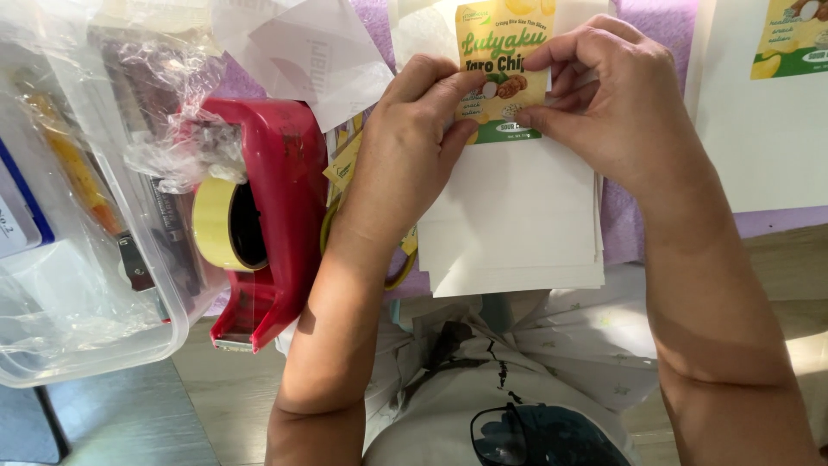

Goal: Labeling and preparing paper bags for taro chips by peeling and sticking labels and trimming them with scissors.

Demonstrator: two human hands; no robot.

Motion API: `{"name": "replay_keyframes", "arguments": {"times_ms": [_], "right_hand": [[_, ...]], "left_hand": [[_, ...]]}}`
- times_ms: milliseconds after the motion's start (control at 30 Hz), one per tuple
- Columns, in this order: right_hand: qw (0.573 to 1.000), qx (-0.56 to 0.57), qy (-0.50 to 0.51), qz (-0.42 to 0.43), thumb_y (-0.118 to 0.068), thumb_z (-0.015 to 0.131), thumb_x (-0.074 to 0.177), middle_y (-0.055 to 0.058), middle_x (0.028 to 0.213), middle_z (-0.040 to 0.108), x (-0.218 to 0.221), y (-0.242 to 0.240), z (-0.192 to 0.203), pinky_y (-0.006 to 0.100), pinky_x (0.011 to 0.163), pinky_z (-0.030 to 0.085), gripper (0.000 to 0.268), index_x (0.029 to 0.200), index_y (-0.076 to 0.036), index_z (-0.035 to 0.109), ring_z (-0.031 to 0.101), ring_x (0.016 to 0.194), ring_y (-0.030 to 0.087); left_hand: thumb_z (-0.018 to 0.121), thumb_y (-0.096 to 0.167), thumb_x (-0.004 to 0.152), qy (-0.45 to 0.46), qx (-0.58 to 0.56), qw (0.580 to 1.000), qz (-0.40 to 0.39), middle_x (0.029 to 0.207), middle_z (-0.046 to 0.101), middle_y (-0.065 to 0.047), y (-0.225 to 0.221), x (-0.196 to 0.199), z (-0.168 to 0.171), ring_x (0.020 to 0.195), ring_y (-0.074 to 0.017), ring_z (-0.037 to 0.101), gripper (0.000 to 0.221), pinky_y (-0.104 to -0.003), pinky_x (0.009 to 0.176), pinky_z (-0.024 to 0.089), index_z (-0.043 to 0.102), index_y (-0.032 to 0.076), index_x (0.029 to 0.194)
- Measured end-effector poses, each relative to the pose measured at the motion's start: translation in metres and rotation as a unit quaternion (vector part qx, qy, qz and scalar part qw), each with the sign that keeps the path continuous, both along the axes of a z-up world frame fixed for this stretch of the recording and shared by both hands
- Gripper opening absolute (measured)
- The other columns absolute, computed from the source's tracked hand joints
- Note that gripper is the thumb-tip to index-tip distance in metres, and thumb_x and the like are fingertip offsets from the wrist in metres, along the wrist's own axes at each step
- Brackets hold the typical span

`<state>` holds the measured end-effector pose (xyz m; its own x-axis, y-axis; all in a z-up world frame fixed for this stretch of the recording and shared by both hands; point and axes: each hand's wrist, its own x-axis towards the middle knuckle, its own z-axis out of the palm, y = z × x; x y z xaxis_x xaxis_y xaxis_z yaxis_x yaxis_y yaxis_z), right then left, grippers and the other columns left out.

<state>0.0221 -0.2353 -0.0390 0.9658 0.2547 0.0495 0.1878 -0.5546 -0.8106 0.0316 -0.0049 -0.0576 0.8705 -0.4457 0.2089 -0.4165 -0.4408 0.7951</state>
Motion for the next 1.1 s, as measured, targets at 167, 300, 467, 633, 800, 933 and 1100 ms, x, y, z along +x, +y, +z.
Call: {"name": "replay_keyframes", "arguments": {"times_ms": [167, 300, 467, 633, 800, 933, 1100], "right_hand": [[1.0, -0.001, 0.003, 0.001, 0.006, 0.097, 0.09, 0.014, 0.113, 0.06, 0.0, 0.0, 0.0, 0.025, 0.08, 0.059, 0.04, 0.12, 0.007, 0.071, 0.06, 0.087, 0.016], [1.0, -0.013, -0.001, 0.005, 0.006, 0.096, 0.09, 0.014, 0.113, 0.059, 0.0, -0.002, -0.001, 0.026, 0.08, 0.059, 0.04, 0.121, 0.006, 0.071, 0.059, 0.086, 0.016], [0.997, -0.069, -0.027, 0.039, 0.003, 0.093, 0.091, 0.015, 0.111, 0.054, -0.001, 0.0, 0.006, 0.028, 0.078, 0.059, 0.041, 0.124, 0.005, 0.069, 0.058, 0.082, 0.017], [0.969, -0.225, -0.092, 0.043, -0.009, 0.079, 0.101, 0.017, 0.114, 0.046, -0.009, 0.018, 0.014, 0.042, 0.094, 0.057, 0.032, 0.127, 0.009, 0.073, 0.054, 0.1, 0.032], [0.95, -0.27, -0.136, 0.076, -0.007, 0.066, 0.104, 0.014, 0.13, 0.056, -0.013, 0.026, 0.003, 0.051, 0.106, 0.048, 0.035, 0.138, 0.003, 0.065, 0.055, 0.119, 0.037], [0.946, -0.283, -0.148, 0.047, -0.011, 0.061, 0.108, 0.012, 0.135, 0.052, -0.013, 0.03, -0.001, 0.051, 0.1, 0.05, 0.038, 0.145, -0.002, 0.059, 0.055, 0.127, 0.036], [0.935, -0.312, -0.162, 0.035, -0.013, 0.063, 0.105, 0.011, 0.138, 0.051, -0.01, 0.032, -0.008, 0.049, 0.1, 0.05, 0.044, 0.147, -0.003, 0.057, 0.054, 0.129, 0.034]], "left_hand": [[0.078, -0.011, 0.087, 0.001, -0.003, 1.0, -0.008, 0.12, 0.057, -0.01, 0.0, 0.0, 0.001, 0.11, -0.0274, 0.066, 0.044, -0.036, 0.097, 0.055, 0.065, -0.002, 0.127], [0.078, -0.01, 0.087, -0.006, 0.008, 1.0, -0.003, 0.121, 0.057, -0.009, 0.0, 0.0, 0.0, 0.111, -0.0282, 0.067, 0.044, -0.037, 0.097, 0.056, 0.064, -0.001, 0.128], [0.079, -0.008, 0.088, -0.029, 0.035, 0.999, 0.001, 0.121, 0.051, -0.011, -0.004, -0.003, -0.008, 0.109, -0.0307, 0.064, 0.045, -0.041, 0.091, 0.057, 0.064, -0.003, 0.13], [0.068, -0.003, 0.101, -0.099, 0.105, 0.989, 0.019, 0.122, 0.046, -0.02, -0.013, -0.01, -0.007, 0.089, -0.0362, 0.058, 0.029, -0.049, 0.065, 0.052, 0.055, -0.008, 0.127], [0.057, 0.0, 0.1, -0.127, 0.198, 0.972, 0.012, 0.141, 0.047, -0.011, -0.018, -0.018, -0.015, 0.119, -0.0343, 0.055, 0.046, -0.046, 0.094, 0.053, 0.051, -0.001, 0.146], [0.051, 0.002, 0.103, -0.112, 0.24, 0.964, 0.03, 0.16, 0.038, -0.007, -0.023, -0.024, -0.017, 0.143, -0.0311, 0.046, 0.055, -0.047, 0.1, 0.056, 0.041, 0.003, 0.157], [0.05, 0.001, 0.101, -0.135, 0.267, 0.953, 0.039, 0.161, 0.037, -0.005, -0.026, -0.025, -0.017, 0.144, -0.0293, 0.047, 0.058, -0.044, 0.12, 0.05, 0.038, 0.002, 0.158]]}}
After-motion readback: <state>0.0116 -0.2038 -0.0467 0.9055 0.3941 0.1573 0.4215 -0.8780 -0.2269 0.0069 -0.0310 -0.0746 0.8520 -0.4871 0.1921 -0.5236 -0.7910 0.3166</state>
